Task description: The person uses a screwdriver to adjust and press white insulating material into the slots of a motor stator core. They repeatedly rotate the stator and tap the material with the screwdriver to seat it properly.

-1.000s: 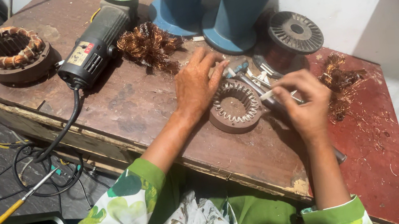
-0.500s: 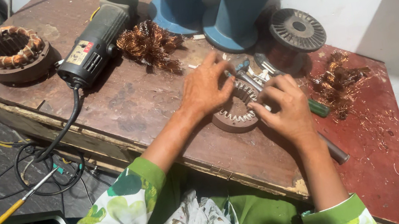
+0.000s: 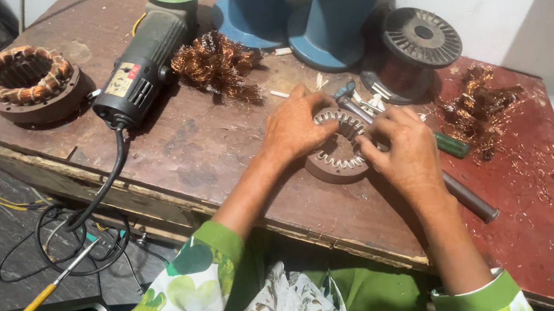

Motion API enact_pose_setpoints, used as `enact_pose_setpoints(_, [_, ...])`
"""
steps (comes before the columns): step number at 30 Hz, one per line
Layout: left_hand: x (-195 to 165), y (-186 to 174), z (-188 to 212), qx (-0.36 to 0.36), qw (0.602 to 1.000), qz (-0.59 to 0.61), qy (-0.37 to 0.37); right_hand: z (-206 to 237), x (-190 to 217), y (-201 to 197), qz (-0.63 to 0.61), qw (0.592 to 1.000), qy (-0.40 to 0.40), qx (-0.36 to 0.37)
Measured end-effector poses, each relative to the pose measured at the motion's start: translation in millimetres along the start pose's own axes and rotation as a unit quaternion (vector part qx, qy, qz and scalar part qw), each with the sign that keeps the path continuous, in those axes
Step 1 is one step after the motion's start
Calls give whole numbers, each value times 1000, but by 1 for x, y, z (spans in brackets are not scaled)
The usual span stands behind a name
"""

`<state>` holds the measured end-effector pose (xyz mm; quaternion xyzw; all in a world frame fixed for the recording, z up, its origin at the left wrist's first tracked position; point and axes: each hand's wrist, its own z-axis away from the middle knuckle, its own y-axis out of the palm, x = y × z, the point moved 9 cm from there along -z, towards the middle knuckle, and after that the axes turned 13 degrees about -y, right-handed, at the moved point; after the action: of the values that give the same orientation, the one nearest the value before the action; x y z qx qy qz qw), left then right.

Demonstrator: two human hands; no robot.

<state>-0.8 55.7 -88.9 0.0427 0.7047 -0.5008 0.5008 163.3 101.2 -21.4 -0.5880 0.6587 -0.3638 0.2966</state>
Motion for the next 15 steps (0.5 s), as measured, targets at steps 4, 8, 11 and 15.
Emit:
enact_pose_setpoints(4, [2, 5, -1, 28, 999, -4, -31, 3, -11, 14, 3, 999, 11, 52])
enact_pose_setpoints(8, [-2, 5, -1, 22, 999, 0, -26, 10, -34, 0, -59, 997, 27, -42])
enact_pose_setpoints(11, [-5, -2, 2, -2, 1000, -2, -5, 23, -67, -28, -52, 982, 86, -160])
enact_pose_setpoints(15, [-6, -7, 6, -10, 1000, 6, -3, 28, -76, -34, 16, 983, 76, -165])
